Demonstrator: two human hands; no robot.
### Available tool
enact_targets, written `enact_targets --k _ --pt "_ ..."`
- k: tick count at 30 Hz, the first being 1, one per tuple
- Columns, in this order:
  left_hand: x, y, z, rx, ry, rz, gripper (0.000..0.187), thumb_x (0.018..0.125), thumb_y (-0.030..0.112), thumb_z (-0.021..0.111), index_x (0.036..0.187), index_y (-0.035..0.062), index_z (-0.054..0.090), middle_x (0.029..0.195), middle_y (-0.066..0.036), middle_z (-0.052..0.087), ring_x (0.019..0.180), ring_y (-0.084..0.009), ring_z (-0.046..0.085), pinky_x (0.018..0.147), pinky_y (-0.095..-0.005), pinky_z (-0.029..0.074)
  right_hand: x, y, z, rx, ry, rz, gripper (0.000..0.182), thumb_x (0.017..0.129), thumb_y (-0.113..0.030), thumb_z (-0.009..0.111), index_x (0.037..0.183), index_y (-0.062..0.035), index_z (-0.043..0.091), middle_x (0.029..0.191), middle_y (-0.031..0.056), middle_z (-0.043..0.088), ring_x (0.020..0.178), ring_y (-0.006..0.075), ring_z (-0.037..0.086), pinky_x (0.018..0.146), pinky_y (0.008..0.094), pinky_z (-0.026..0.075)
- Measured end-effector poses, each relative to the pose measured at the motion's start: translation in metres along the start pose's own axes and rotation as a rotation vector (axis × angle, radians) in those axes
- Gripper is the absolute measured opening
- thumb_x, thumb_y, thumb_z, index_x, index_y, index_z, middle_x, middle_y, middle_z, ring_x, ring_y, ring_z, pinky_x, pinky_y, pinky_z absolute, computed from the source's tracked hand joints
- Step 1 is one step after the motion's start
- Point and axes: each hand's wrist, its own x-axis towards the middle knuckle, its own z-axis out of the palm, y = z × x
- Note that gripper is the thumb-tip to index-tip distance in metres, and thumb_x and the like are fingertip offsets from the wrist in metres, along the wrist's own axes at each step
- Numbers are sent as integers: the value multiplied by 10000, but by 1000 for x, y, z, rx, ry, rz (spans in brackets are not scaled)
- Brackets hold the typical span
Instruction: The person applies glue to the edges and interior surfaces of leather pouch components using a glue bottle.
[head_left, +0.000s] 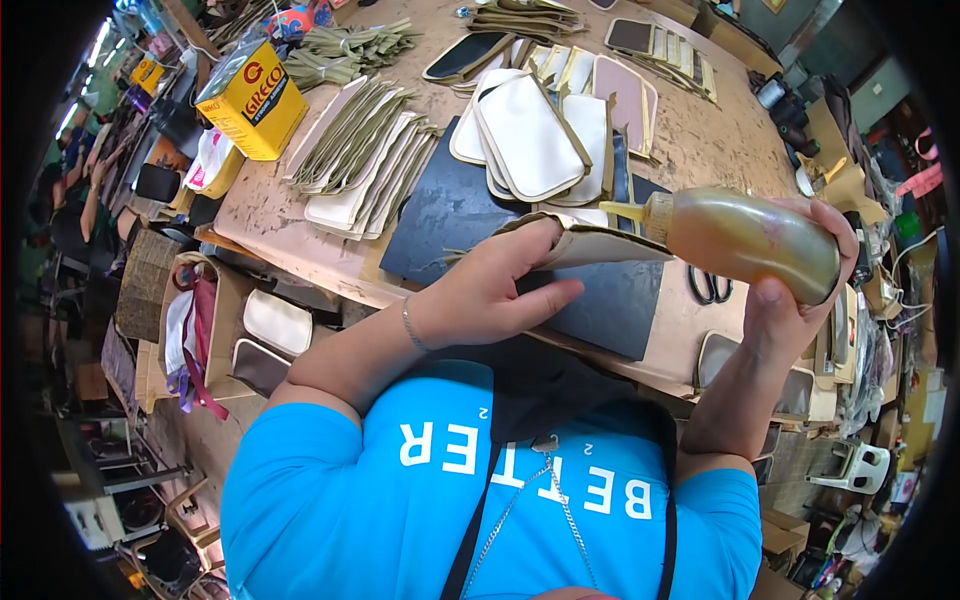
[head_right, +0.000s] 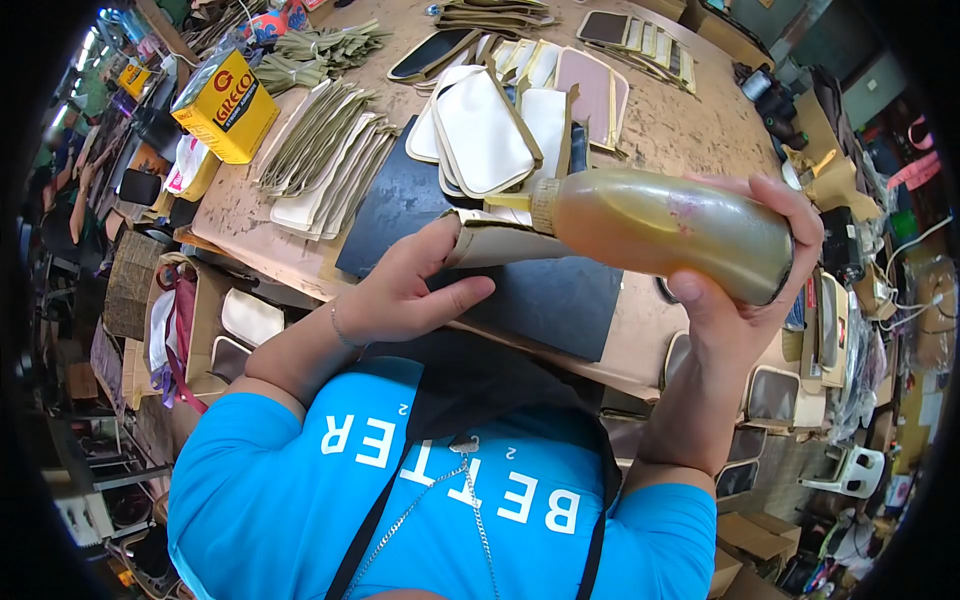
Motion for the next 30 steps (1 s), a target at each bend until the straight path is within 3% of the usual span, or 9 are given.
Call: enact_targets --k 12,21,24,30 --pt "3 3 2 87 29 70 276 881 165 686 981 -19 507 850 -150 534 753 -264 500 710 -346 438 -3 -3 -4 -45 -41 -7 711 690 -277 862 1221 -39 454 1066 200 622 1034 267 617 907 354 495" --pt "2 2 2 74 12 -2 272 881 163 688 971 -18 507 840 -146 528 749 -252 496 697 -344 431 -9 2 -5 -44 -59 -8 698 680 -233 864 1219 -44 462 1097 221 624 1032 262 618 903 354 496" --pt "1 1 -2 94 -82 -79 390 904 111 660 1238 -17 504 1072 -103 623 967 -130 566 860 -283 453 -10 1 -3 -59 -83 -19 683 676 -198 860 1213 -46 467 1090 205 619 1033 267 615 896 360 498" --pt "2 6 -5 113 -102 -113 429 903 94 648 1283 -21 486 1127 -107 628 1022 -142 580 900 -291 452 -12 2 0 -137 -143 -60 643 693 -169 847 1201 -44 474 1089 184 600 1044 277 607 892 377 502"
